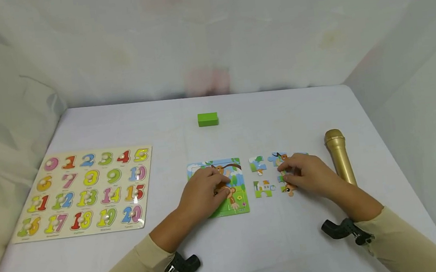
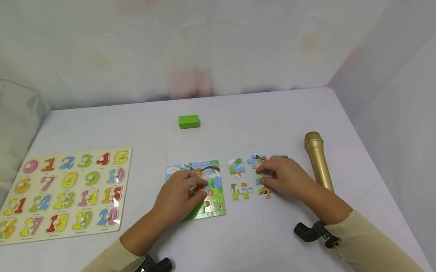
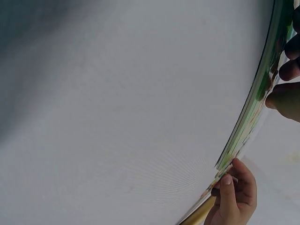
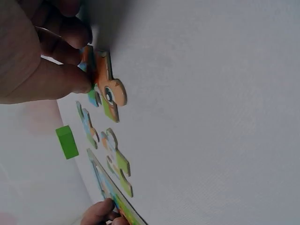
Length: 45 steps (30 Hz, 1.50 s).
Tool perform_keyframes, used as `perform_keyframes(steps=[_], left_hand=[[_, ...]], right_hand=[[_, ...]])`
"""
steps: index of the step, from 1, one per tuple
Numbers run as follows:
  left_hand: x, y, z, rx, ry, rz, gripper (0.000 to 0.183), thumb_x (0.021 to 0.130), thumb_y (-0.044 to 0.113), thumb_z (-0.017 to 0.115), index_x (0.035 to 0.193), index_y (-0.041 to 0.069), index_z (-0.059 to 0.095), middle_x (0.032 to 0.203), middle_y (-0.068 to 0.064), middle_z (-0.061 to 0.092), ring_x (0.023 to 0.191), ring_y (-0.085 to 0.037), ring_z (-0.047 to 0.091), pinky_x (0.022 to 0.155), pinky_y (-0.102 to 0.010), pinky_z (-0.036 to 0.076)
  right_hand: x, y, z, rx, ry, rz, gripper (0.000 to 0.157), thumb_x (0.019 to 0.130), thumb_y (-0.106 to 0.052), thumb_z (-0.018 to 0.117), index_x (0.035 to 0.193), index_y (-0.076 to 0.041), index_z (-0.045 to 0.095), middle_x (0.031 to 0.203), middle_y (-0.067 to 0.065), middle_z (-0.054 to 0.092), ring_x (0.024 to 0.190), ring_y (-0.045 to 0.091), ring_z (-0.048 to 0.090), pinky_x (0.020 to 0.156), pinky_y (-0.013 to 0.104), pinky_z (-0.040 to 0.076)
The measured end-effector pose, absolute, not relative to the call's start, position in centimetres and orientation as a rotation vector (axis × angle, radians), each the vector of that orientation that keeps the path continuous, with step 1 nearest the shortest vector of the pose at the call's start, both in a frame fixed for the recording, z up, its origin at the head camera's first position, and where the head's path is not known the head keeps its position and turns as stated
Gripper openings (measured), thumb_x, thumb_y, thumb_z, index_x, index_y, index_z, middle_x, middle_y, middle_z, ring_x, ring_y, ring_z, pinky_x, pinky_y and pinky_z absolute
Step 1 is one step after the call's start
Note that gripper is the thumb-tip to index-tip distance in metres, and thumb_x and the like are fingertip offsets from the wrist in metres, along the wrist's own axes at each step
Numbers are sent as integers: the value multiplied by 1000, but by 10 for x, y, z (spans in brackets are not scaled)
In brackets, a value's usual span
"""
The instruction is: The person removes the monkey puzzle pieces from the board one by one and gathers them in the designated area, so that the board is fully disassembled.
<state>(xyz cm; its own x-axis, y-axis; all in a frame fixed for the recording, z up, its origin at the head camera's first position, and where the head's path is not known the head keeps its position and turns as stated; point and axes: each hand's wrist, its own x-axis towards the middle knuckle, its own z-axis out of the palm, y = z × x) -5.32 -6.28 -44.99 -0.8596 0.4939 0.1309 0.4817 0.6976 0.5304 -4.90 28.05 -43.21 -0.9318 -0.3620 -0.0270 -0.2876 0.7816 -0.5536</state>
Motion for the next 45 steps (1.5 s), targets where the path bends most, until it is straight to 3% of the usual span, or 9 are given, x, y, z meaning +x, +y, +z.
perform_keyframes(steps=[6,12,18,32,45], left_hand=[[-52,-66,-451,810,2885,882,21,94,27,83,113,18,83,106,3,69,108,-23,63,91,-40,53],[-47,-71,-451,813,2887,922,21,92,27,86,111,18,84,105,3,69,98,-19,60,79,-37,50],[-39,-80,-452,824,2896,956,21,90,27,87,109,21,84,107,4,68,99,-19,59,81,-38,51],[-18,-97,-447,730,2870,963,24,86,25,91,108,20,83,107,5,65,99,-18,57,81,-37,50],[-9,-88,-449,833,2886,990,30,83,23,93,112,20,83,108,4,66,98,-16,58,80,-33,50]], right_hand=[[-48,279,-433,-515,2888,-891,22,90,-9,85,112,-13,80,92,-8,67,79,8,60,70,31,51],[-51,274,-432,-565,2881,-1031,20,91,-5,82,110,-12,80,87,-9,66,73,7,60,66,27,50],[-56,264,-432,-580,2766,-1103,19,94,-7,80,113,-11,79,89,-9,66,71,7,59,62,26,50],[-73,222,-432,-761,2609,-1085,30,94,-14,83,123,-13,77,97,-10,67,81,9,59,71,29,51],[-89,181,-431,-991,2568,-1012,32,94,-15,83,125,-11,76,107,0,70,92,18,63,79,32,52]])
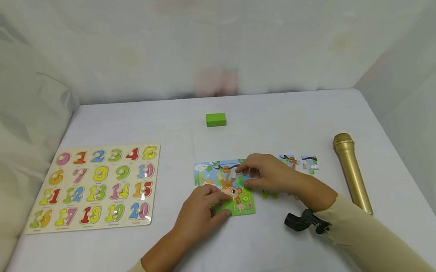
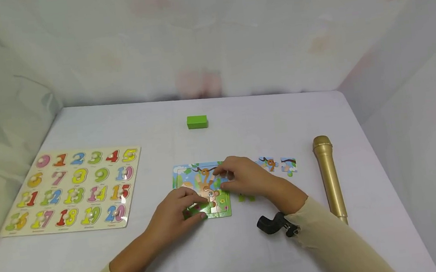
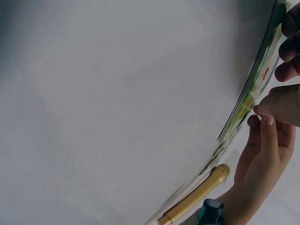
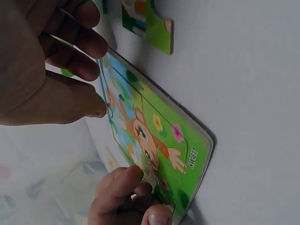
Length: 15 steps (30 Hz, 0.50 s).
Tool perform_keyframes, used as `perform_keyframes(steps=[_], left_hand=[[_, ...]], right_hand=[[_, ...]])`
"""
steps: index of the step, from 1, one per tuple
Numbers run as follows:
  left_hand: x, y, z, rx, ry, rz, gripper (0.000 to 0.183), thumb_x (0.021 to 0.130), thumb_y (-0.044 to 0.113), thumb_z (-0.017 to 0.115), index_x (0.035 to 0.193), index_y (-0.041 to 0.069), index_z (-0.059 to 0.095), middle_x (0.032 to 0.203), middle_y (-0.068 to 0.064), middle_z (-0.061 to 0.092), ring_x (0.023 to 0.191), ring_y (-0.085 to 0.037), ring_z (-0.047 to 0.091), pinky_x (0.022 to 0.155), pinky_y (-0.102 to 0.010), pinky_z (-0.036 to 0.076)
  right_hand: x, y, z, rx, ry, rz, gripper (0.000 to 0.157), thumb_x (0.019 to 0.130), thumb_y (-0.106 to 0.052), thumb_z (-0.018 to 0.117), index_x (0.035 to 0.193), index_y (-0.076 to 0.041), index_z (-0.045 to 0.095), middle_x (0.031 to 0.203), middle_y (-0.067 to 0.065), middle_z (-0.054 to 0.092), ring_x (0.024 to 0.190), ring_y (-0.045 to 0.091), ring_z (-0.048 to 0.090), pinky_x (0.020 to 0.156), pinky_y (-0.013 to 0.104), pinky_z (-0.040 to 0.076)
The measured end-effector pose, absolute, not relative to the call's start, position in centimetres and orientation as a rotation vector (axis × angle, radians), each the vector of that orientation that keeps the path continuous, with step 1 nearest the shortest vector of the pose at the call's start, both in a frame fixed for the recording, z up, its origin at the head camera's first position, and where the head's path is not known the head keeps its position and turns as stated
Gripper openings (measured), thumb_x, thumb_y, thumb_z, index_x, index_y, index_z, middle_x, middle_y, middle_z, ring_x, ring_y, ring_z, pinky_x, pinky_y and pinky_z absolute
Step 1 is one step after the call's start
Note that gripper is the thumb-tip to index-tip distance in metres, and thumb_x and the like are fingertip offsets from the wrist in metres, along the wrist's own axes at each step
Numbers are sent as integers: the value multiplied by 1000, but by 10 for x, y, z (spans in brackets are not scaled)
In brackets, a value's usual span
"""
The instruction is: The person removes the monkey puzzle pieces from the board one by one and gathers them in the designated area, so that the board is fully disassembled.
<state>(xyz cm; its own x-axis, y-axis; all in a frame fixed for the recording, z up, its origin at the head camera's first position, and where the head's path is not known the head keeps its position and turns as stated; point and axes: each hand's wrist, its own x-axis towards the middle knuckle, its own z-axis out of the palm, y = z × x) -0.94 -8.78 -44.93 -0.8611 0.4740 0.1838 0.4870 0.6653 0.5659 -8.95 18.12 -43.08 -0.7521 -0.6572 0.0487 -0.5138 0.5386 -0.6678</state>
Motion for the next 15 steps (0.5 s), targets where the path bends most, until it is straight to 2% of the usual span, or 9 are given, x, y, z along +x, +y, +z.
perform_keyframes(steps=[8,15], left_hand=[[-9,-78,-453,-827,-2854,-936,25,85,23,90,110,24,85,107,4,66,96,-15,58,78,-32,51],[-10,-74,-457,-804,-2866,-855,30,87,27,89,117,25,84,103,5,63,88,-14,53,71,-30,45]], right_hand=[[-92,169,-431,-973,2533,-958,34,93,-17,85,126,-12,77,106,-3,67,89,16,58,79,31,50],[-93,162,-426,-916,2533,-836,43,89,-17,88,130,-14,76,105,-3,63,87,15,53,79,32,47]])
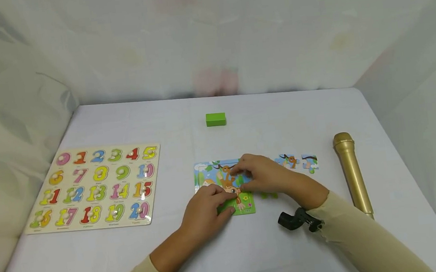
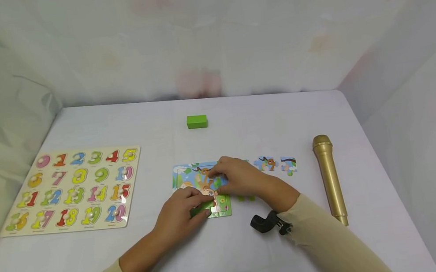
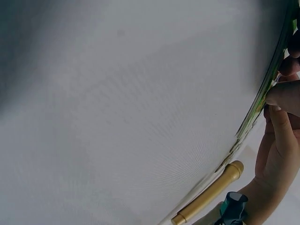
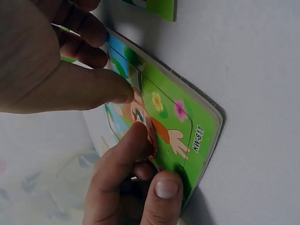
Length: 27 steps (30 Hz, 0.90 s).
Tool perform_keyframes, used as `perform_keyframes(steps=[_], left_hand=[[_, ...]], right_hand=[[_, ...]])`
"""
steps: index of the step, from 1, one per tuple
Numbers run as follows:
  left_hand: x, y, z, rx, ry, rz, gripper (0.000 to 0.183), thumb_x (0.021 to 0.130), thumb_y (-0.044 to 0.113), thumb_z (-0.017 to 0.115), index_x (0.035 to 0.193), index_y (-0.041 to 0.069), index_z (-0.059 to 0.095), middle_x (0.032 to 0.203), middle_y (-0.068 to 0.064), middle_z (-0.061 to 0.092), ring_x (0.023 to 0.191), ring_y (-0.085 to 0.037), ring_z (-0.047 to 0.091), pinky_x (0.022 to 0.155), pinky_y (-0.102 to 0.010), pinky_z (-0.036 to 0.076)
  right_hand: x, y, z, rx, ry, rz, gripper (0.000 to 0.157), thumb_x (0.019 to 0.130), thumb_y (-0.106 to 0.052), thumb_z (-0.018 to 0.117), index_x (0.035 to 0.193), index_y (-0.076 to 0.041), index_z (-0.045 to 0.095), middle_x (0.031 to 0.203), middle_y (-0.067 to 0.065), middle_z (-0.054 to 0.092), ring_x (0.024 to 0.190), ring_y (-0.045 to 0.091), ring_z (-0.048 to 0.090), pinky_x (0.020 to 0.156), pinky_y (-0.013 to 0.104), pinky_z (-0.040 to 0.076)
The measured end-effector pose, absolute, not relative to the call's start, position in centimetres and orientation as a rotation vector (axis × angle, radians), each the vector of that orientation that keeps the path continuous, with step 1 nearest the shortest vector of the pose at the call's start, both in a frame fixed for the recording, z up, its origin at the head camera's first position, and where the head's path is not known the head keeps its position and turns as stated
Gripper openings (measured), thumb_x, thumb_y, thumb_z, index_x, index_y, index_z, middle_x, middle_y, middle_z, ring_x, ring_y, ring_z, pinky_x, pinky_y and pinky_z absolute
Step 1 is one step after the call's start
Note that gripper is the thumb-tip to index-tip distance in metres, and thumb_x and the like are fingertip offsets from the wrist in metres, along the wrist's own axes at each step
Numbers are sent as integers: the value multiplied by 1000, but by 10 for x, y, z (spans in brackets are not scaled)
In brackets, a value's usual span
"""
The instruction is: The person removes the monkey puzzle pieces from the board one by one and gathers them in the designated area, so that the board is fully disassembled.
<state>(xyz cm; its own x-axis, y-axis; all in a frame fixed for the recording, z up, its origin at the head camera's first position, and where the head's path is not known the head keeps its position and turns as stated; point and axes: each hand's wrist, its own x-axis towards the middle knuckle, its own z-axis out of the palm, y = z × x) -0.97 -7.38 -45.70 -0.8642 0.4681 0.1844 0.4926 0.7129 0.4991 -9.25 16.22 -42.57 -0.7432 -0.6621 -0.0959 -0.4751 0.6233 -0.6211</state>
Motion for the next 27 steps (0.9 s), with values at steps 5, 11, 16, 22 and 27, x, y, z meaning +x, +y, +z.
perform_keyframes(steps=[5,11,16,22,27], left_hand=[[-11,-71,-458,-804,-2881,-829,28,87,27,89,115,26,85,102,5,63,89,-14,53,71,-30,45],[-11,-71,-457,-811,-2872,-843,28,87,26,89,115,24,85,103,4,64,90,-15,55,73,-32,47],[-11,-73,-458,-801,-2853,-868,27,86,25,90,113,24,86,104,3,66,91,-16,58,74,-33,49],[-12,-75,-459,-793,-2837,-896,27,85,25,91,112,24,86,103,3,67,89,-15,58,73,-32,48],[-14,-74,-460,-798,-2835,-918,27,84,25,91,111,24,86,102,4,66,88,-14,58,73,-32,48]], right_hand=[[-93,162,-424,-908,2519,-800,40,87,-15,89,125,-15,78,110,-3,64,87,14,53,81,32,47],[-93,162,-424,-921,2515,-784,36,86,-14,89,121,-15,78,113,-3,66,92,13,56,85,33,49],[-93,160,-424,-945,2522,-780,35,87,-14,89,120,-15,76,113,-2,66,93,14,57,87,34,50],[-93,159,-427,-935,2517,-822,36,87,-11,88,120,-13,74,114,-2,66,91,16,56,85,33,49],[-92,160,-425,-919,2492,-876,35,88,-10,87,120,-13,72,113,-3,70,86,14,58,80,31,50]])
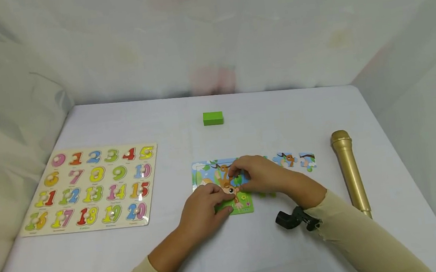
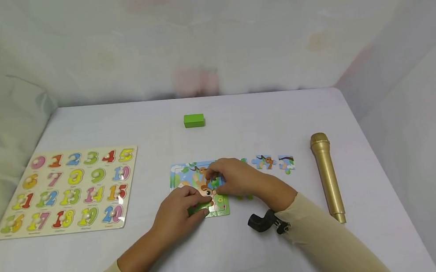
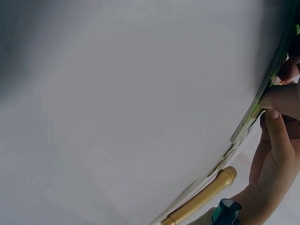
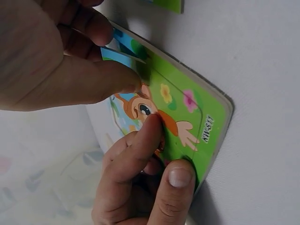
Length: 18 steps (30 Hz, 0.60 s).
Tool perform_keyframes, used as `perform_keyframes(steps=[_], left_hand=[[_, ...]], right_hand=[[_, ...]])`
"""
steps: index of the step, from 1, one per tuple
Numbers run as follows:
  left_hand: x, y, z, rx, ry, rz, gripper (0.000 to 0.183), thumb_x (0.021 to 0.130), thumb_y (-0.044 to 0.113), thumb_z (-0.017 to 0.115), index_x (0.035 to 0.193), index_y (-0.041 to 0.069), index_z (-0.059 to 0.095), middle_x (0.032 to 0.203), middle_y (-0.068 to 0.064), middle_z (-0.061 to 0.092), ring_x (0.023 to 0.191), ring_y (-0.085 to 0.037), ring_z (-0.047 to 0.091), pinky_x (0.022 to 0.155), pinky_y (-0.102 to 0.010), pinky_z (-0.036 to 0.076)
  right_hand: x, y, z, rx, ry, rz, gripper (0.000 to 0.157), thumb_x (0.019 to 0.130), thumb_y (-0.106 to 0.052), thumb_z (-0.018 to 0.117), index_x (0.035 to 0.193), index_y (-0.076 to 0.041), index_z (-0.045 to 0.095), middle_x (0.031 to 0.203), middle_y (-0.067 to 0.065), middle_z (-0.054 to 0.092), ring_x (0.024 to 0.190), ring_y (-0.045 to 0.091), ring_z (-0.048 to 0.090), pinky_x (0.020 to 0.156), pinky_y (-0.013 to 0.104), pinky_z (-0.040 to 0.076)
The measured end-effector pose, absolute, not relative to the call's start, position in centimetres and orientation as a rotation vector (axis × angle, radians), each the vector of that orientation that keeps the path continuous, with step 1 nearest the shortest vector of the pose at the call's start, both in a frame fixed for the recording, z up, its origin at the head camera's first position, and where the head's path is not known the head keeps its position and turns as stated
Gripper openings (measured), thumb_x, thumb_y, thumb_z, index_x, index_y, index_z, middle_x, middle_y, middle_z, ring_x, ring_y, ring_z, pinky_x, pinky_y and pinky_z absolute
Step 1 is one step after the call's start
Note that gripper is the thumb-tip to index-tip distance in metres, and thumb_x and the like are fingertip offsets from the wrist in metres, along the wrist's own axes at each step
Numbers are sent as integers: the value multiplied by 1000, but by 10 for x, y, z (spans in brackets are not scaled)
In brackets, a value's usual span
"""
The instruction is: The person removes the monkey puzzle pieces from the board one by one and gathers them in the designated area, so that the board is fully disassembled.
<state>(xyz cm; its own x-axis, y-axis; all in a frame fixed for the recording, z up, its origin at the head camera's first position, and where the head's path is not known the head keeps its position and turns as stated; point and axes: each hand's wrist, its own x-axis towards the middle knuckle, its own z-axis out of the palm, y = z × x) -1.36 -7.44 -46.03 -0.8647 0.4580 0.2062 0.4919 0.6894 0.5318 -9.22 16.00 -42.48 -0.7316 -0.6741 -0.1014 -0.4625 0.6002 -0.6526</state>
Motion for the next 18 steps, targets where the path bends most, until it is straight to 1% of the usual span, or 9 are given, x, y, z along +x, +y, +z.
perform_keyframes(steps=[3,7,11,15,18], left_hand=[[-14,-74,-460,-794,-2844,-916,28,84,25,91,112,24,86,101,5,66,87,-12,56,73,-31,47],[-15,-74,-460,-785,-2852,-925,28,84,25,92,112,25,86,100,7,65,86,-11,54,72,-30,46],[-15,-75,-459,-782,-2851,-938,28,84,24,92,111,24,86,100,7,65,84,-10,53,71,-29,46],[-15,-74,-459,-785,-2852,-955,27,84,23,91,111,24,86,99,7,65,83,-9,53,70,-28,45],[-15,-74,-459,-782,-2859,-947,27,84,24,91,111,25,86,98,8,64,83,-9,53,70,-28,45]], right_hand=[[-93,160,-423,-904,2456,-936,32,89,-9,86,118,-14,72,111,-3,73,83,12,59,78,29,52],[-94,160,-422,-888,2413,-985,28,92,-6,81,115,-16,70,107,-4,73,78,9,60,74,29,52],[-95,159,-421,-886,2408,-966,22,97,-8,77,115,-19,69,100,-7,72,75,9,60,74,30,51],[-96,159,-421,-877,2402,-958,23,101,-10,73,120,-21,69,94,-9,70,76,9,58,74,30,49],[-97,161,-420,-865,2403,-964,26,103,-10,70,126,-23,69,97,-9,70,77,10,57,72,29,49]])
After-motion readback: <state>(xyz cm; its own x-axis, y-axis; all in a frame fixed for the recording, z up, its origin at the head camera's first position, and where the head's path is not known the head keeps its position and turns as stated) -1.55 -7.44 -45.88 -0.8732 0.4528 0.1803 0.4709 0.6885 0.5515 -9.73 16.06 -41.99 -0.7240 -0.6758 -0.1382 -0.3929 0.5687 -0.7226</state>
